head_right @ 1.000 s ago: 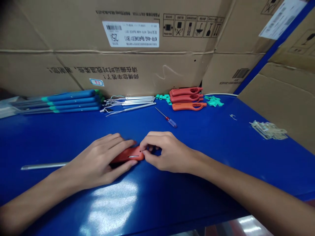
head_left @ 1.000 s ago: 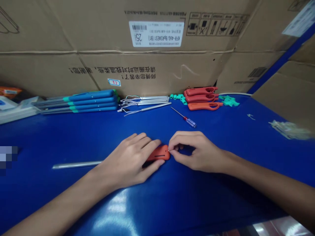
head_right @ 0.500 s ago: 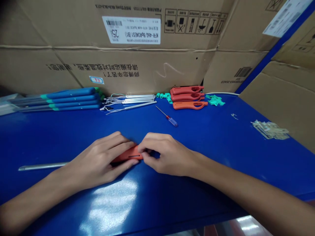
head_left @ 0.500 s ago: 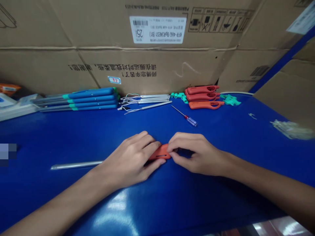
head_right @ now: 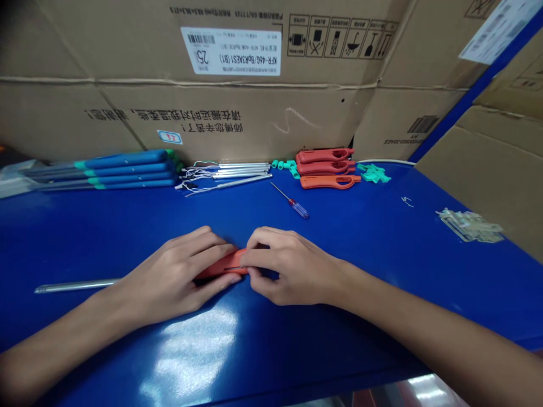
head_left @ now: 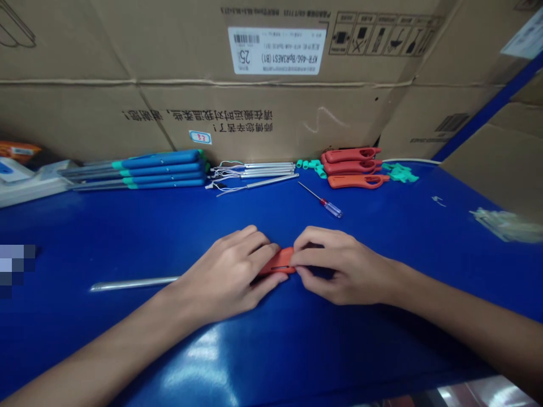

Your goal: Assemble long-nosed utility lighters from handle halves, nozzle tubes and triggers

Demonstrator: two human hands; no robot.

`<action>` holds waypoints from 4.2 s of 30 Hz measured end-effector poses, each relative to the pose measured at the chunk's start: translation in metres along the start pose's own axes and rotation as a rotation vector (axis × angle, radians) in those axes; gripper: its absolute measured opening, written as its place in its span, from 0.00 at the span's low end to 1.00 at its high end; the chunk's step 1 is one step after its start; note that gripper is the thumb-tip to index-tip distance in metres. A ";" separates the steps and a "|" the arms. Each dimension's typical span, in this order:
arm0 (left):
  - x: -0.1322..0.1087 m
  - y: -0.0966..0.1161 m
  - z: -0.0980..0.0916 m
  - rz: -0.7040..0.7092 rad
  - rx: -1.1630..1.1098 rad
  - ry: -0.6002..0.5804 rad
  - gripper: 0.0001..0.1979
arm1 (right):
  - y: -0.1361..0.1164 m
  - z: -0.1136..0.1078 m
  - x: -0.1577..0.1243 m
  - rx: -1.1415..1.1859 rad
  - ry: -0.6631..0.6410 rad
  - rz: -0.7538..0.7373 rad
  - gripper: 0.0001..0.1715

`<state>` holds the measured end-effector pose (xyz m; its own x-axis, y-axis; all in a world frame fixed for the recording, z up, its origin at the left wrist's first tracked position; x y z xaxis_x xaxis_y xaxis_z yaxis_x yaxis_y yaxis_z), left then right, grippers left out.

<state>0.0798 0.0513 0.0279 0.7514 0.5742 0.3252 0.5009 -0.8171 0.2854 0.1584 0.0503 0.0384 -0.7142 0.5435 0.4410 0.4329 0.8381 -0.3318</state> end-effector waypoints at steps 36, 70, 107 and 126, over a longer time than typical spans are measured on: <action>0.001 0.002 -0.001 -0.005 0.032 0.011 0.12 | 0.002 0.006 0.000 -0.128 -0.018 0.048 0.07; 0.005 0.016 0.008 -0.036 0.194 -0.007 0.13 | -0.014 0.022 0.005 -0.791 -0.017 0.058 0.14; 0.007 0.026 0.012 -0.009 0.281 -0.003 0.11 | -0.011 0.031 0.003 -0.868 -0.208 0.030 0.06; 0.003 0.014 0.009 0.076 0.090 -0.093 0.15 | 0.113 -0.031 -0.018 -0.838 -0.180 0.643 0.18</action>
<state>0.0923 0.0413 0.0249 0.8232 0.5063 0.2569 0.4741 -0.8620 0.1794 0.2371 0.1368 0.0194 -0.2583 0.9371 0.2348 0.9475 0.1983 0.2509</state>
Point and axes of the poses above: each hand's wrist, its own x-axis towards the middle knuckle, its own z-axis out of the palm, y = z × x, the point moved 10 cm from there along x, towards the middle knuckle, and after that the axes turned 7 degrees about -x, right-handed, at the moved point
